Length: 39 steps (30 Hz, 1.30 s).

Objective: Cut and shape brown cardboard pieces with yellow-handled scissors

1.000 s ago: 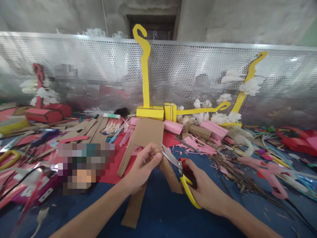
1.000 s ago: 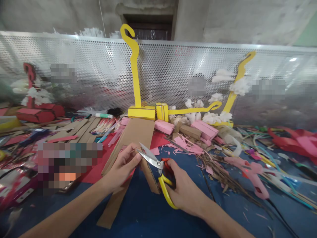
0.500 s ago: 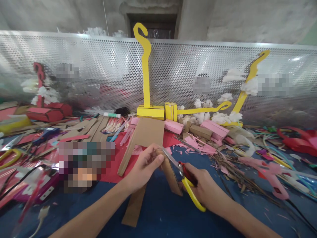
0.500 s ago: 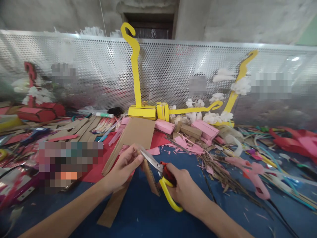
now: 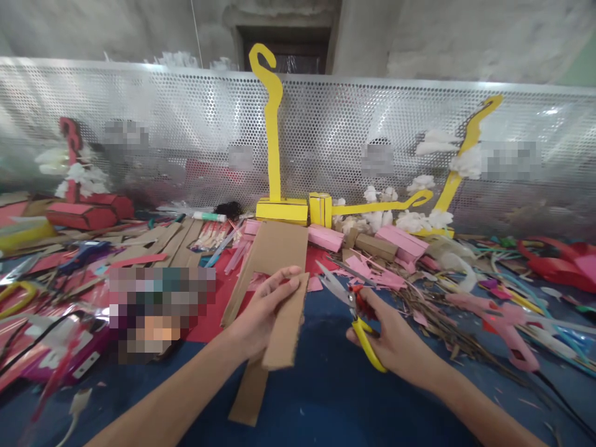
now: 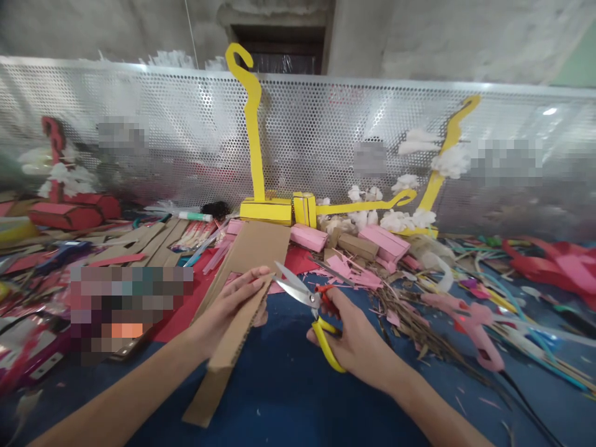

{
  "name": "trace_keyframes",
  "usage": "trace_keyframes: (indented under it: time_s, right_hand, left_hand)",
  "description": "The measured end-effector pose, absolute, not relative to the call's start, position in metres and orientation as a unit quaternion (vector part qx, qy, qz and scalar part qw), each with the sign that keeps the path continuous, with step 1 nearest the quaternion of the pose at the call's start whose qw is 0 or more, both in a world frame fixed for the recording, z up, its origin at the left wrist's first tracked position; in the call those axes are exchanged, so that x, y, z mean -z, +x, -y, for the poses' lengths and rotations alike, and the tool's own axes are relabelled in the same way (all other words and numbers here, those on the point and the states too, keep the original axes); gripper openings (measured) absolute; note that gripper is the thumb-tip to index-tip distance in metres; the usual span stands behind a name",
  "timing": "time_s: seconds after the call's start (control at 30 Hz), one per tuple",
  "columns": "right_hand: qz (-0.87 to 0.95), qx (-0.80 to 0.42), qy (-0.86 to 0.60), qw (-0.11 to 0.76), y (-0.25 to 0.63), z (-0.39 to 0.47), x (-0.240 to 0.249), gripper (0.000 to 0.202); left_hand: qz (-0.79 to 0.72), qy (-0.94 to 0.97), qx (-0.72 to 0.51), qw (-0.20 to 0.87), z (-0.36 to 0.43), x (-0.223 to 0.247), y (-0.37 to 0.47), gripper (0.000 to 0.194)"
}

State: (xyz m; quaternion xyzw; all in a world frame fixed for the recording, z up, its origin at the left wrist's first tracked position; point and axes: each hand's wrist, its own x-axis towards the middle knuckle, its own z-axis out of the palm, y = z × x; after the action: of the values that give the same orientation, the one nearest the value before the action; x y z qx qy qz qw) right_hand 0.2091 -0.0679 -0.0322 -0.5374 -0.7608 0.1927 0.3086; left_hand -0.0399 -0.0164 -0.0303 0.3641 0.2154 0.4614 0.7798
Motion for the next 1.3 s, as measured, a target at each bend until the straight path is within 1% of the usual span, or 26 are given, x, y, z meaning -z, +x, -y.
trace_keyframes:
  time_s: [0.07, 0.13, 0.17, 0.27, 0.33, 0.4, 0.47, 0.5, 0.6, 0.73, 0.8, 0.9, 0.97, 1.07, 1.17, 1.3]
  right_hand:
    - [0.763, -0.18, -0.546, 0.295, 0.21, 0.067, 0.032, 0.031]
    - [0.761, -0.179, -0.549, 0.295, 0.209, 0.066, 0.033, 0.031]
    - [0.761, -0.181, -0.547, 0.298, 0.208, 0.065, 0.034, 0.03]
    - [0.758, -0.185, -0.544, 0.309, 0.207, 0.063, 0.037, 0.026]
    - [0.749, -0.192, -0.552, 0.311, 0.207, 0.061, 0.038, 0.026]
    - [0.74, -0.2, -0.561, 0.311, 0.207, 0.06, 0.04, 0.026]
    - [0.734, -0.216, -0.564, 0.311, 0.208, 0.059, 0.042, 0.027]
    - [0.732, -0.226, -0.562, 0.312, 0.207, 0.059, 0.042, 0.027]
    - [0.726, -0.253, -0.556, 0.315, 0.205, 0.059, 0.043, 0.028]
    - [0.72, -0.267, -0.557, 0.316, 0.201, 0.061, 0.04, 0.029]
    - [0.722, -0.272, -0.555, 0.309, 0.2, 0.063, 0.039, 0.028]
    - [0.727, -0.282, -0.551, 0.297, 0.199, 0.065, 0.038, 0.027]
    - [0.728, -0.291, -0.547, 0.295, 0.198, 0.066, 0.037, 0.027]
    - [0.731, -0.29, -0.544, 0.293, 0.197, 0.067, 0.036, 0.025]
    - [0.736, -0.272, -0.547, 0.292, 0.196, 0.067, 0.035, 0.025]
    - [0.742, -0.259, -0.55, 0.284, 0.197, 0.068, 0.036, 0.029]
  left_hand:
    - [-0.198, 0.358, -0.45, 0.794, 0.012, 0.032, -0.043, 0.014]
    - [-0.186, 0.345, -0.453, 0.801, 0.009, 0.033, -0.046, 0.008]
    - [-0.187, 0.333, -0.458, 0.803, 0.009, 0.033, -0.047, 0.009]
    - [-0.193, 0.31, -0.474, 0.801, 0.009, 0.03, -0.047, 0.025]
    - [-0.203, 0.316, -0.492, 0.785, 0.01, 0.029, -0.044, 0.031]
    - [-0.227, 0.331, -0.507, 0.763, 0.009, 0.031, -0.042, 0.028]
    - [-0.246, 0.354, -0.499, 0.751, 0.008, 0.033, -0.041, 0.015]
    - [-0.247, 0.366, -0.489, 0.752, 0.007, 0.035, -0.041, 0.015]
    - [-0.231, 0.39, -0.454, 0.767, 0.008, 0.037, -0.043, 0.031]
    - [-0.245, 0.411, -0.443, 0.758, 0.01, 0.035, -0.045, 0.046]
    - [-0.262, 0.402, -0.453, 0.752, 0.01, 0.035, -0.045, 0.049]
    - [-0.271, 0.377, -0.485, 0.741, 0.009, 0.034, -0.044, 0.043]
    - [-0.272, 0.389, -0.501, 0.724, 0.008, 0.033, -0.044, 0.038]
    - [-0.283, 0.427, -0.516, 0.686, 0.009, 0.033, -0.041, 0.036]
    - [-0.27, 0.474, -0.516, 0.661, 0.009, 0.035, -0.039, 0.034]
    - [-0.237, 0.511, -0.506, 0.653, 0.009, 0.04, -0.039, 0.029]
